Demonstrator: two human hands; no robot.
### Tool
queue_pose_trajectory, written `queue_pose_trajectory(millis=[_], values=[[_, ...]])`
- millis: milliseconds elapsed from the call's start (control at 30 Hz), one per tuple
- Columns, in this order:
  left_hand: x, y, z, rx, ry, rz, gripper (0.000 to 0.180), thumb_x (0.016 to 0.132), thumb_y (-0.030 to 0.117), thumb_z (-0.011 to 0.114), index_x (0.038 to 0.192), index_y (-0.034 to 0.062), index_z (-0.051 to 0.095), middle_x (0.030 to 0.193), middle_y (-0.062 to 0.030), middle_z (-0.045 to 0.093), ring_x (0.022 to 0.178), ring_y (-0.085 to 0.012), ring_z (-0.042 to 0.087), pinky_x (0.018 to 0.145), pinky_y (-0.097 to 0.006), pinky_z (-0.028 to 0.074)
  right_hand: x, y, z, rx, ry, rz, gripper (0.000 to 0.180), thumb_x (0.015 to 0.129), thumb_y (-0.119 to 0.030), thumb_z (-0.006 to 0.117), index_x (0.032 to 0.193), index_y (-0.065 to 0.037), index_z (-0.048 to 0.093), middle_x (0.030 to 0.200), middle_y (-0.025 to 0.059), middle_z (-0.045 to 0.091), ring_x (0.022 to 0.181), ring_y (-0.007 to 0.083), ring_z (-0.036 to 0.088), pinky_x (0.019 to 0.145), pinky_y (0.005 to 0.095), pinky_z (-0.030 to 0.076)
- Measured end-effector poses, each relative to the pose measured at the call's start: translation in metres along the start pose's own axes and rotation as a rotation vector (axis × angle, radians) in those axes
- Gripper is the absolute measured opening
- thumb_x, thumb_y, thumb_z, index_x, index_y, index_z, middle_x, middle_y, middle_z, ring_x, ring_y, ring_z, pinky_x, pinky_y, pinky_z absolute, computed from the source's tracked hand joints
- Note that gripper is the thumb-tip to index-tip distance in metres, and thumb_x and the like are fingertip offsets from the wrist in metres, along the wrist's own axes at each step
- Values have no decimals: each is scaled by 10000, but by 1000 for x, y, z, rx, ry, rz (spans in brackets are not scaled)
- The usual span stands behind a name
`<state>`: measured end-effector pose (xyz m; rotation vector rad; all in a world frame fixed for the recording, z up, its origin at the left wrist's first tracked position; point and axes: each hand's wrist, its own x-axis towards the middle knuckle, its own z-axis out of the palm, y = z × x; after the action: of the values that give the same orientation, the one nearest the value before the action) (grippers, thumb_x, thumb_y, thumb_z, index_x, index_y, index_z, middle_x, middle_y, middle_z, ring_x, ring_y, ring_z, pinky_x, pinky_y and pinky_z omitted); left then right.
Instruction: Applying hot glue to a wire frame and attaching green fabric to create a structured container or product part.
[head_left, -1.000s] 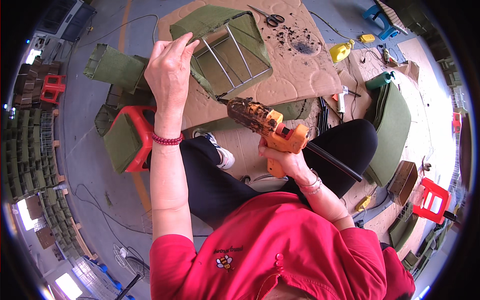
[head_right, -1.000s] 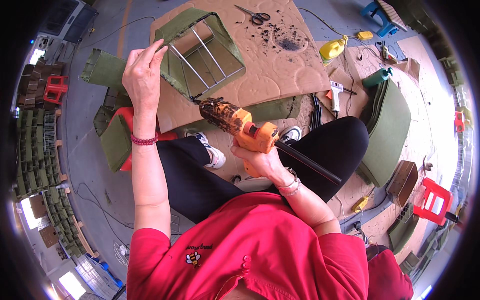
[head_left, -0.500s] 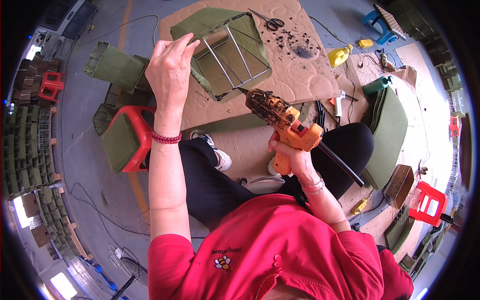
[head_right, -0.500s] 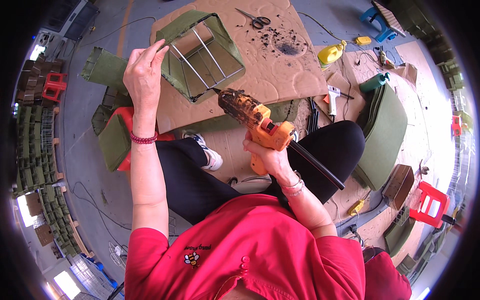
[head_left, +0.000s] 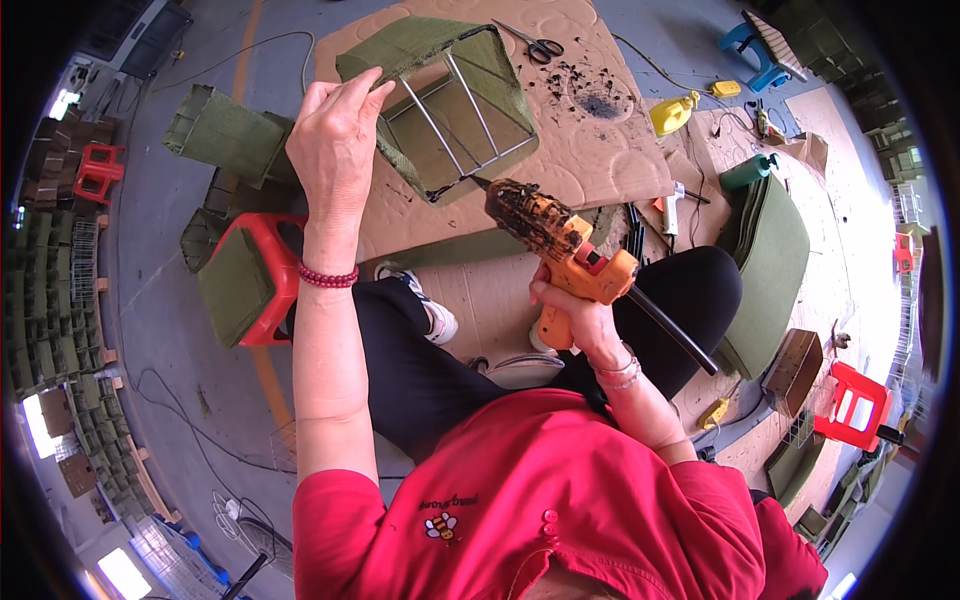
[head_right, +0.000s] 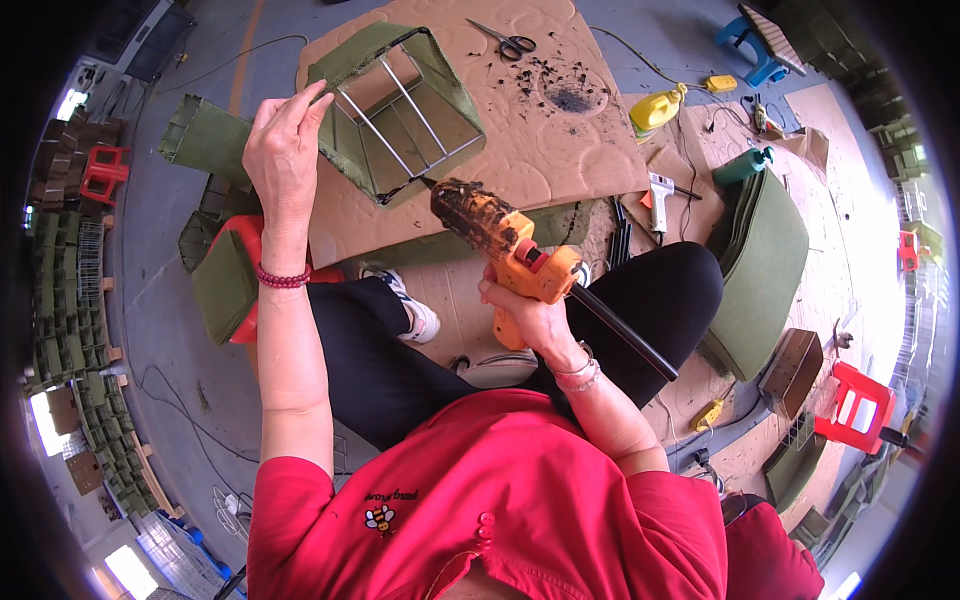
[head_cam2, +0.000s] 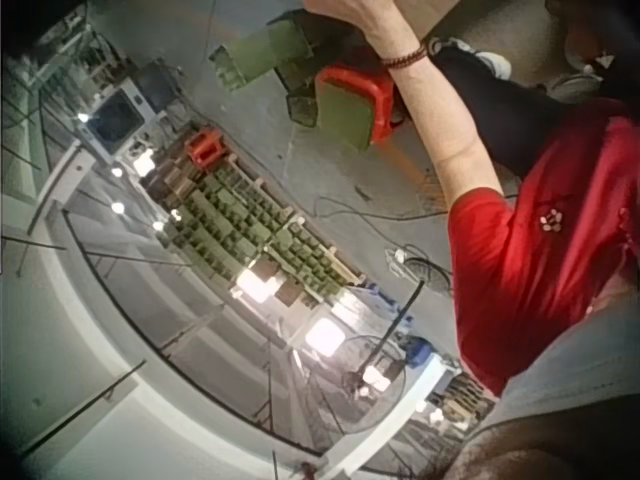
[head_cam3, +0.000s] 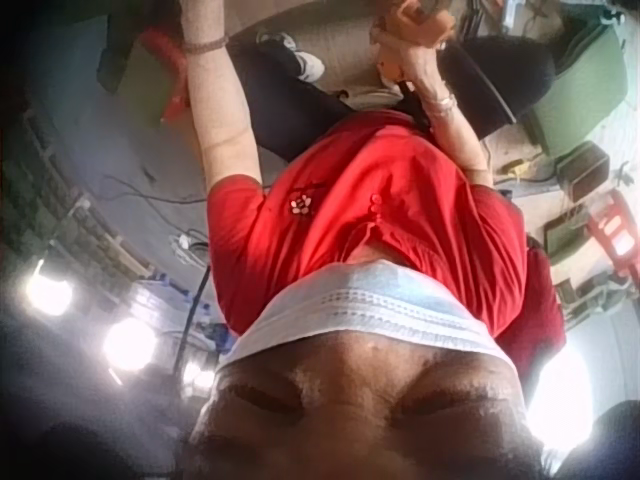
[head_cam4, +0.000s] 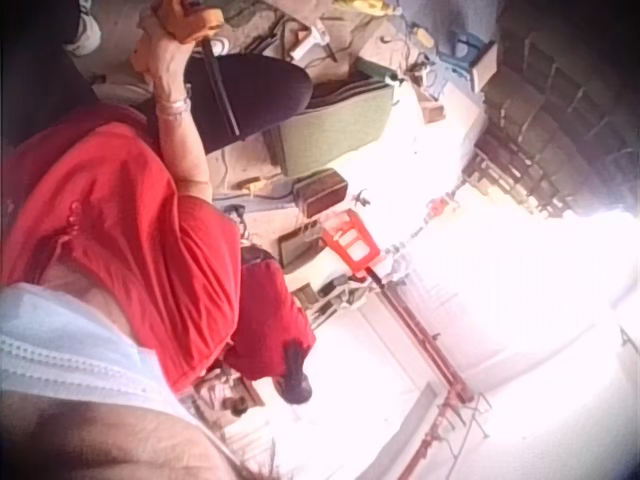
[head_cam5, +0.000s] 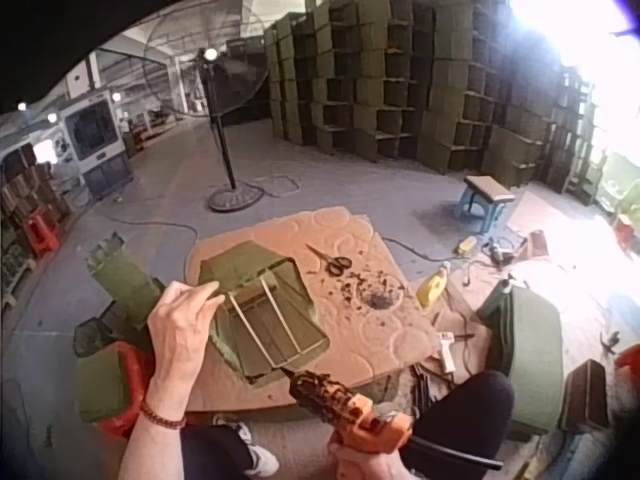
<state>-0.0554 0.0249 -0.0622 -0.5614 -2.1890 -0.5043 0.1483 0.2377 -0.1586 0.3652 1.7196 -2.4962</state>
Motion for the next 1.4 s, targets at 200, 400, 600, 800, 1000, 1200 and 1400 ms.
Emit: queue_pose_trajectory(millis=[200, 400, 600, 800, 1000, 1200, 1400], values=[[1, 3, 0, -6, 7, -4, 189, 805, 164, 769, 981, 95, 757, 715, -57, 619, 679, -186, 624, 583, -320, 529, 3, -2, -6, 62, 25, -29, 317, 813, 11, 706, 1095, -50, 574, 913, 11, 609, 799, 113, 611, 710, 268, 496], [1, 2, 1, 5, 4, 6, 189, 804, 167, 770, 979, 96, 756, 719, -55, 627, 681, -180, 624, 583, -312, 532, 2, -3, -6, 46, 31, -15, 335, 811, 11, 705, 1109, -54, 567, 908, 9, 605, 795, 112, 610, 704, 267, 493], [1, 3, 2, -13, -28, -25, 188, 856, 194, 729, 1023, 111, 757, 778, -70, 635, 706, -202, 624, 620, -340, 514, 2, -4, -2, -38, -28, -28, 316, 809, 5, 707, 1089, -54, 571, 896, 6, 601, 787, 112, 607, 709, 272, 497], [1, -1, 0, 16, 4, -2, 190, 804, 180, 772, 972, 93, 754, 733, -48, 651, 692, -175, 623, 590, -310, 532, 3, -5, -5, 68, 81, -8, 251, 807, 1, 703, 1021, -45, 581, 875, 5, 591, 770, 107, 597, 693, 269, 487], [2, 2, -1, 3, -3, 0, 194, 806, 180, 770, 981, 96, 755, 737, -46, 661, 700, -175, 622, 599, -311, 531, 4, -7, -11, 4, 85, -47, 242, 806, -8, 693, 1022, -39, 590, 867, 16, 600, 746, 112, 592, 674, 263, 476], [2, 2, 0, -7, -16, -12, 191, 810, 175, 764, 983, 95, 756, 742, -47, 663, 706, -177, 625, 606, -311, 532, 5, -8, -8, 29, 98, -59, 271, 801, 3, 698, 1045, -34, 587, 864, 18, 604, 741, 112, 594, 674, 265, 481], [2, 1, 0, -3, -12, 10, 194, 815, 183, 760, 988, 96, 757, 751, -46, 674, 716, -176, 628, 609, -313, 534, 5, -8, -7, 27, 71, -47, 289, 801, 8, 699, 1060, -42, 583, 882, 17, 598, 738, 115, 591, 671, 269, 481]])
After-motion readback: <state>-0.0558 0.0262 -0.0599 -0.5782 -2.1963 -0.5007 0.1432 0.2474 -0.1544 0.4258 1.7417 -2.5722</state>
